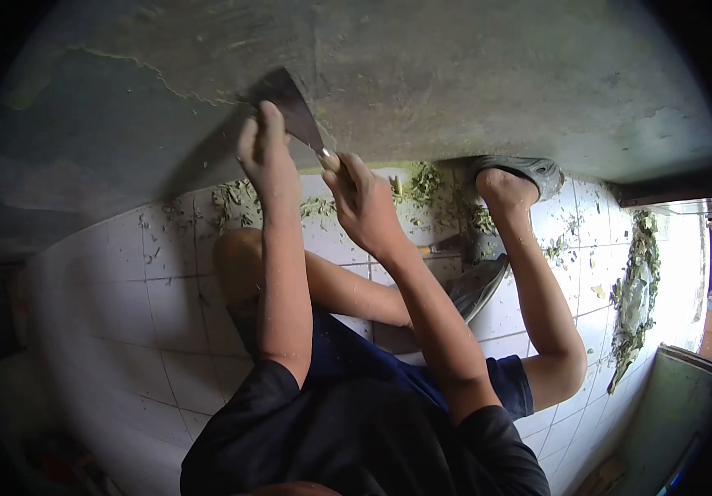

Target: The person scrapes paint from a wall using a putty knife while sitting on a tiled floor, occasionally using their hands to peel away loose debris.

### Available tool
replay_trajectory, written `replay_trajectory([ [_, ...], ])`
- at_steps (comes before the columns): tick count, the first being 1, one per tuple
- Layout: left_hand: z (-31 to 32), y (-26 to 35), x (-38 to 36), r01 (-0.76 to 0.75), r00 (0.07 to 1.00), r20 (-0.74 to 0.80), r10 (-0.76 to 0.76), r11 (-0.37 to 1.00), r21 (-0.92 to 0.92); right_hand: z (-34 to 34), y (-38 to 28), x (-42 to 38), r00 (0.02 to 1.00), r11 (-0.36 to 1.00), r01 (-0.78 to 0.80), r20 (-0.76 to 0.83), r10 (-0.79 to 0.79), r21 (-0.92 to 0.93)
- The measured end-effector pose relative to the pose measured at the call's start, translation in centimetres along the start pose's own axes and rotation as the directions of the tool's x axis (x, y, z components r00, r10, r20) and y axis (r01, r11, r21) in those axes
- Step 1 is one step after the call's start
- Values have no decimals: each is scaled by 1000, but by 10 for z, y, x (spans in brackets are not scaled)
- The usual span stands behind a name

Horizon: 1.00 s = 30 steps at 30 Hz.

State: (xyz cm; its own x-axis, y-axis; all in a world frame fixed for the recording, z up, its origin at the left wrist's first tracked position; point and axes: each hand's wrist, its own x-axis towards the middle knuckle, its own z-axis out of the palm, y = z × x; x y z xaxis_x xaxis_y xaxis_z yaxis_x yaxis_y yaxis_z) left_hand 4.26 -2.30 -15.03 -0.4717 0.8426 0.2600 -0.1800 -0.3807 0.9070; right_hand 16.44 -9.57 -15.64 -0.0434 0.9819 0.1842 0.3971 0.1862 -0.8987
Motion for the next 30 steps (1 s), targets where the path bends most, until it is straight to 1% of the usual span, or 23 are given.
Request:
replay_trajectory([
  [2, -14, -21, -14, 93, 984, 142, -105, 992, 91, 11, 32, -20, 1000, 1000, 13, -12, -13, -10],
  [3, -21, -41, -20, 121, 973, 184, -141, 986, 113, 16, 47, -32, 993, 988, -118, 4, 118, 99],
  [4, -27, -62, -28, 151, 957, 228, -180, 979, 139, 22, 60, -43, 968, 946, -251, 34, 250, 206],
  [5, -30, -81, -37, 186, 948, 240, -209, 976, 117, 29, 70, -54, 964, 942, -264, 38, 261, 206],
  [6, -28, -82, -45, 181, 955, 212, -209, 973, 143, 33, 74, -63, 947, 909, -318, 56, 315, 269],
  [7, -27, -82, -49, 177, 949, 223, -222, 963, 204, 36, 78, -68, 931, 873, -360, 72, 357, 330],
  [8, -24, -81, -52, 171, 944, 233, -234, 950, 263, 39, 80, -73, 932, 873, -359, 71, 357, 329],
  [10, -15, -79, -53, 151, 946, 237, -220, 949, 277, 46, 74, -77, 930, 824, -351, 64, 361, 446],
  [11, -12, -77, -54, 114, 950, 242, -199, 940, 322, 49, 79, -77, 937, 804, -335, 81, 341, 492],
  [12, -9, -77, -54, 77, 952, 249, -177, 927, 366, 49, 79, -76, 938, 807, -330, 75, 338, 490],
  [14, -11, -87, -54, 95, 957, 225, -185, 929, 359, 49, 80, -74, 929, 843, -358, 61, 365, 402],
  [16, -20, -97, -53, 108, 956, 202, -214, 894, 436, 55, 94, -77, 934, 852, -339, 33, 356, 399],
  [17, -21, -99, -53, 106, 953, 204, -222, 880, 462, 58, 102, -79, 937, 838, -330, 45, 346, 434],
  [18, -20, -97, -53, 106, 953, 207, -223, 881, 462, 58, 99, -78, 941, 824, -321, 55, 335, 467],
  [20, -17, -93, -51, 77, 965, 189, -182, 885, 460, 57, 93, -75, 932, 821, -336, 41, 359, 461],
  [22, -17, -92, -47, 69, 964, 199, -176, 888, 454, 59, 88, -73, 925, 820, -349, 26, 380, 454],
  [24, -12, -87, -42, 61, 964, 206, -169, 893, 445, 59, 83, -70, 939, 899, -312, -44, 341, 308],
  [25, -7, -77, -38, 59, 972, 187, -140, 921, 385, 58, 80, -64, 948, 915, -282, -59, 311, 289],
  [26, -5, -68, -36, 60, 979, 167, -120, 943, 328, 58, 78, -58, 948, 915, -284, -57, 313, 287],
  [27, -4, -67, -29, -11, 984, 169, -59, 922, 388, 56, 72, -51, 957, 930, -254, -70, 282, 266],
  [28, -8, -66, -31, -2, 982, 172, -72, 920, 392, 54, 67, -48, 963, 943, -228, -84, 255, 244],
  [29, -10, -64, -33, 23, 975, 198, -99, 934, 356, 51, 61, -49, 972, 969, -183, -116, 204, 168],
  [30, -9, -63, -29, 33, 969, 224, -107, 950, 312, 51, 67, -49, 974, 971, -175, -118, 195, 165],
])
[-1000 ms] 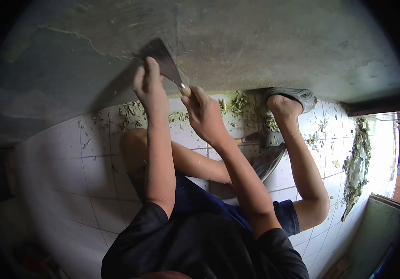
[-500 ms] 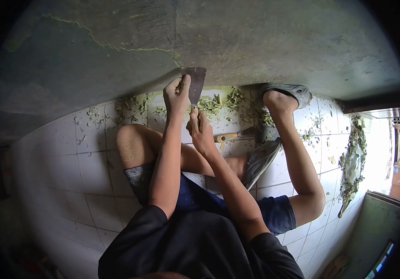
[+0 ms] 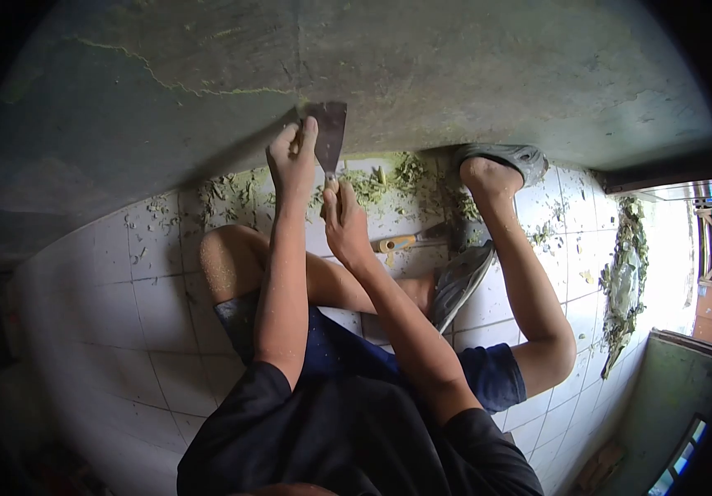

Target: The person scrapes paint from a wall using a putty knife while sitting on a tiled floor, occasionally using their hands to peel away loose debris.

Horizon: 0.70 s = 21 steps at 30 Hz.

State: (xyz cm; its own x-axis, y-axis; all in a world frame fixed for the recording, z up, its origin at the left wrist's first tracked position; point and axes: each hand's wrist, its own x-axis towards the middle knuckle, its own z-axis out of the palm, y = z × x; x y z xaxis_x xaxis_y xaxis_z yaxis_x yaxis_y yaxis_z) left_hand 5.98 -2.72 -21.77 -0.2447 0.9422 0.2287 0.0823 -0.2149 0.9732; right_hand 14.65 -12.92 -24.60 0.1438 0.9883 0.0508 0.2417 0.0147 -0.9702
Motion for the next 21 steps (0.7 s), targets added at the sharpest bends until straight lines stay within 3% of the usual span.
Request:
replay_trajectory([
  [3, 5, -6, -8, 21, 999, -31, -20, 998, 53, 0, 13, -10, 991, 985, -132, 32, 129, 107],
  [6, 8, 10, 0, -12, 998, -66, 17, 997, 74, -1, 0, -4, 996, 992, -86, -18, 88, 93],
  [8, 9, 13, -8, 6, 998, -69, 0, 996, 87, 0, 4, -10, 989, 986, -148, 21, 147, 78],
  [10, 16, 11, -9, 30, 988, -150, -39, 998, -60, 5, -2, -12, 996, 1000, -9, -86, 11, 19],
  [12, 12, 13, -7, 26, 991, -133, -24, 1000, 12, 1, -6, -11, 997, 999, -31, -74, 34, 41],
  [14, 13, 14, -3, 21, 996, -90, -20, 1000, 12, -5, -5, -2, 987, 979, -158, 12, 158, 131],
  [16, 14, 9, -3, 32, 995, -96, -32, 999, -2, -8, -11, -9, 982, 976, -186, 34, 184, 117],
  [18, 14, 4, -9, 31, 993, -109, -33, 999, -19, -8, -11, -10, 995, 992, -100, -9, 101, 77],
  [20, 15, 3, -8, -21, 992, -119, 32, 995, 96, -9, 4, -4, 996, 993, -89, -1, 89, 84],
  [21, 17, 8, -6, -22, 989, -144, 24, 1000, 15, -9, 9, 3, 996, 993, -86, 14, 85, 86],
])
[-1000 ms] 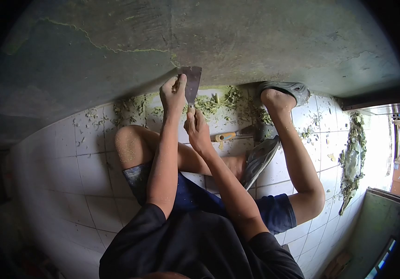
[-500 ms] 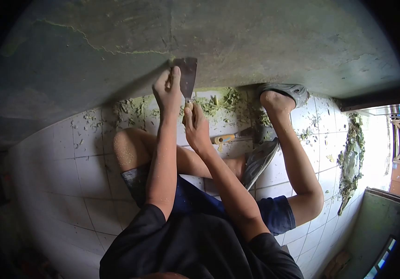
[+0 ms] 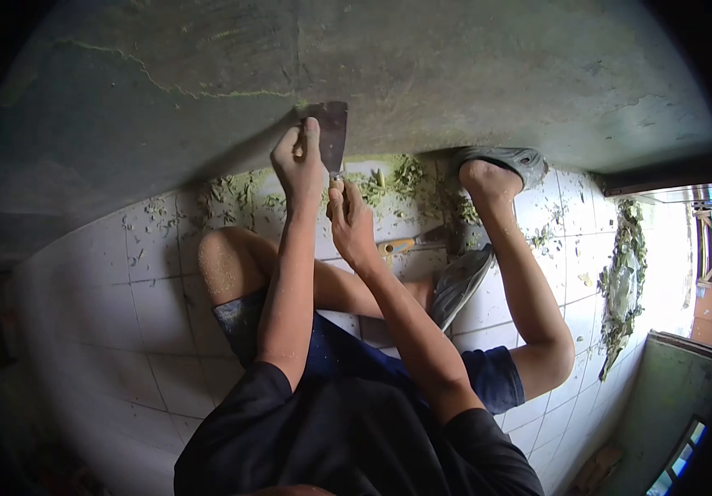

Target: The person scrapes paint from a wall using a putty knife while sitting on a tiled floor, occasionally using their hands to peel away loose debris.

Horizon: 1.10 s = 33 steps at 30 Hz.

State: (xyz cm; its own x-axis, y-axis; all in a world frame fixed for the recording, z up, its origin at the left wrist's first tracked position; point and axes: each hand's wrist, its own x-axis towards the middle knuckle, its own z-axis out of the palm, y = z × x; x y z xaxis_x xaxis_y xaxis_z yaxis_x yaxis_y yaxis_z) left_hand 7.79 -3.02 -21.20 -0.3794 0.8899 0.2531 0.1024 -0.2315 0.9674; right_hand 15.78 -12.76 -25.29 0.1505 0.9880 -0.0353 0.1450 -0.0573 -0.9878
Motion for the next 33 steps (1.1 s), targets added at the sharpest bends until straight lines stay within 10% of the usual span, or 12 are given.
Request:
replay_trajectory([
  [33, 0, 2, 1, 35, 998, 48, -36, 999, 23, 5, -19, -15, 997, 999, -26, -71, 28, 25],
])
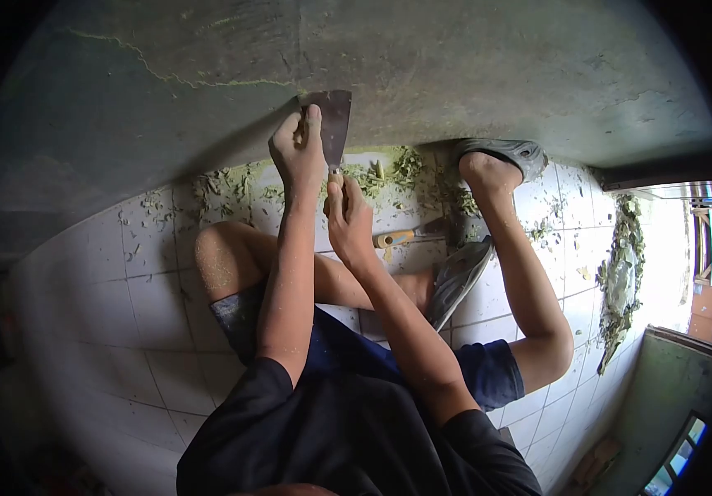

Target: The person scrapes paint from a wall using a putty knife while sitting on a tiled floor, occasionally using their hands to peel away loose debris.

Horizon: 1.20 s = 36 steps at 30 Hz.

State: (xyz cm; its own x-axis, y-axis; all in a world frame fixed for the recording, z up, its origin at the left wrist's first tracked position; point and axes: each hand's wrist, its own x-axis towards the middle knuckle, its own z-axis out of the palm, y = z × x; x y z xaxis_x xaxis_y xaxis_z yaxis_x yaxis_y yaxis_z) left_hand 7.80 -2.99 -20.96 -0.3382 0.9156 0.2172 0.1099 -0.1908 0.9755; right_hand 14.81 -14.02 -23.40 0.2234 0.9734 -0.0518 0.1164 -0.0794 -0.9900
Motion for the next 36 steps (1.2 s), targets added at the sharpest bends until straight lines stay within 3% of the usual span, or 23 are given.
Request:
replay_trajectory([
  [6, -1, 11, 2, 5, 1000, 4, -5, 999, 54, 1, -11, -2, 999, 994, 26, -29, -30, -111],
  [11, 5, -1, 6, 21, 1000, 14, -20, 995, -101, -4, -18, 1, 986, 950, 118, -80, -147, -290],
  [15, 11, -2, 7, 28, 1000, 5, -28, 981, -191, -8, -20, 5, 967, 938, 194, -105, -232, -288],
  [17, 13, -4, 3, 42, 999, 13, -40, 955, -294, -16, -24, 2, 995, 973, 61, -61, -76, -223],
  [22, 6, 13, 3, 57, 998, -3, -59, 971, -230, -14, -18, 4, 993, 985, 119, 10, -118, -127],
  [24, 3, 18, 7, -46, 998, -54, 39, 989, -140, -12, -24, 6, 988, 962, -64, 151, 24, 264],
  [25, 0, 35, 18, -205, 977, -92, 190, 961, -185, -8, -37, 11, 980, 943, -65, 197, -1, 325],
  [26, -9, 52, 23, -158, 984, -108, 144, 979, -129, -5, -45, 16, 981, 941, -71, 194, 5, 330],
  [28, -19, 72, 31, -124, 990, -82, 113, 982, -145, 1, -62, 27, 982, 988, 131, 126, -140, 78],
  [30, -22, 56, 31, -179, 983, -55, 174, 979, -100, 3, -47, 28, 972, 977, 211, 98, -214, 37],
  [36, -20, -8, -3, 36, 991, 135, -24, 995, -91, 6, 13, -2, 995, 988, -60, 93, 47, 139],
])
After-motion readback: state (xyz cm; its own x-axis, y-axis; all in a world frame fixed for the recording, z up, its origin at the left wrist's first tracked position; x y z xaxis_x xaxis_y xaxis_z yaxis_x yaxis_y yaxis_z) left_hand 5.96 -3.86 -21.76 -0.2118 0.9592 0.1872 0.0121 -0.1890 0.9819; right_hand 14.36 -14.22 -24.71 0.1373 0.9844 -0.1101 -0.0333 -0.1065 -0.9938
